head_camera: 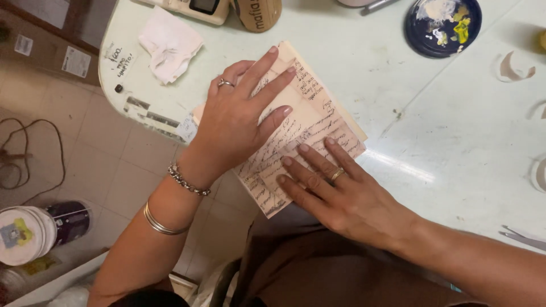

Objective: Cutting and wrapping patterned paper around a cardboard tube

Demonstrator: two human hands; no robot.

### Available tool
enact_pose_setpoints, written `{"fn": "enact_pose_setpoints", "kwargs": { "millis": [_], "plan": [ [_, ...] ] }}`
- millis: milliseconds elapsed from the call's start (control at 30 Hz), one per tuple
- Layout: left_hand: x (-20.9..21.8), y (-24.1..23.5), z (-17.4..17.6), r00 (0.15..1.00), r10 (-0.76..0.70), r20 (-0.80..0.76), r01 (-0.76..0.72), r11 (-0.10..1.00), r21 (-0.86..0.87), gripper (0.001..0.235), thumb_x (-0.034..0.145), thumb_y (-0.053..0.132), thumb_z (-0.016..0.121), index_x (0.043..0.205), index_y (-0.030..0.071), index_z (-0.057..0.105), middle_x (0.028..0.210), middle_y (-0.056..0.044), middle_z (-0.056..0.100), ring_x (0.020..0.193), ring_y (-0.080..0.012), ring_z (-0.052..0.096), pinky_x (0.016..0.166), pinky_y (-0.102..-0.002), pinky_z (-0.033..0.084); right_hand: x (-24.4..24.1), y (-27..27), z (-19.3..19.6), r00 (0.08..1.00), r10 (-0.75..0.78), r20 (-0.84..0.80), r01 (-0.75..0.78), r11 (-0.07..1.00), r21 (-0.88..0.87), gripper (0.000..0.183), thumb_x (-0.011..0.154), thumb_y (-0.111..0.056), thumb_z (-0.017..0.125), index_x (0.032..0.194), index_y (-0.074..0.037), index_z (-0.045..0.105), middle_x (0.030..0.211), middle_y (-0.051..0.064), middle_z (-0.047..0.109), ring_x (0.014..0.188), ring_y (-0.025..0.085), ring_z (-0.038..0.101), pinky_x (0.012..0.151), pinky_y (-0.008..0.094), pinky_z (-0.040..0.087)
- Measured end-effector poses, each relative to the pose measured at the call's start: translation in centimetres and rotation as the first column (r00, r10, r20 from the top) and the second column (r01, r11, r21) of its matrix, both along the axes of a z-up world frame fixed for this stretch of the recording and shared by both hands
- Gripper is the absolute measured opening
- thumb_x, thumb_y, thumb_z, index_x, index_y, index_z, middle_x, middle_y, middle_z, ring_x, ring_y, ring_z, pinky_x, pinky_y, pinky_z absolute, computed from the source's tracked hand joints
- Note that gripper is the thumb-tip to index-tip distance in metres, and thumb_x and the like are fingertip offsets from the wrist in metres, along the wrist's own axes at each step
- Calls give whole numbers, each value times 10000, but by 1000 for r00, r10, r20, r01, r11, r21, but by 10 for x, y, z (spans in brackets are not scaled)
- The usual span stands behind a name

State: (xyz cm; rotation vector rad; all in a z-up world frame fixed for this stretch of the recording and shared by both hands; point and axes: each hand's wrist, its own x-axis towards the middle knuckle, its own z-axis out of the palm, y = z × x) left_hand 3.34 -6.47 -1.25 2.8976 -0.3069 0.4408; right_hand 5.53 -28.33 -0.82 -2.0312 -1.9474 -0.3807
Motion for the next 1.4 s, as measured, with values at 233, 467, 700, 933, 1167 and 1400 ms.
{"fn": "enact_pose_setpoints", "kwargs": {
  "millis": [233,467,700,933,1167,1400],
  "plan": [
    [-4,6,-8,997,41,67,-42,999,14,319,975,252,569,1279,158,548,1365,-83,413,1090,-295,502,763,-432,443,0,-1,7,999,26,-25,-27,999,-21,291,938,-90,444,1209,-48,539,1264,135,523,1179,320,496,1016,496,360],
    [-3,15,-14,999,24,48,-25,999,25,331,992,258,485,1314,185,493,1353,-20,420,1085,-256,516,759,-386,396,1,0,8,999,42,16,-41,999,-23,273,933,-112,533,1197,-68,588,1263,113,555,1199,283,485,1040,473,357],
    [-4,11,-15,996,62,70,-67,996,61,328,985,276,521,1305,209,486,1356,-11,409,1031,-258,535,757,-388,396,7,1,6,978,209,9,-204,963,-175,460,891,-84,339,1345,-114,401,1412,99,377,1300,290,353,1061,527,261],
    [-7,8,-10,994,41,102,-50,995,88,364,1007,323,535,1316,139,480,1359,-65,407,1125,-292,499,891,-438,318,1,-1,3,986,157,-61,-166,961,-220,569,784,-62,450,1339,-178,399,1411,120,356,1309,376,304,1051,607,203],
    [-16,-24,-3,999,-37,-29,38,999,5,478,968,310,658,1384,147,488,1435,-145,230,1319,-393,117,1020,-721,126,-3,-2,2,982,126,-142,-156,961,-230,749,631,-54,526,1355,-173,375,1381,155,367,1305,420,263,988,689,195],
    [-11,-25,5,989,-71,-129,75,997,29,433,991,361,486,1398,220,442,1449,-153,234,1322,-419,144,971,-734,143,-22,-6,4,995,-72,-73,65,994,-88,435,783,-39,498,1208,-122,538,1244,156,512,1137,404,480,991,586,300]
  ]
}}
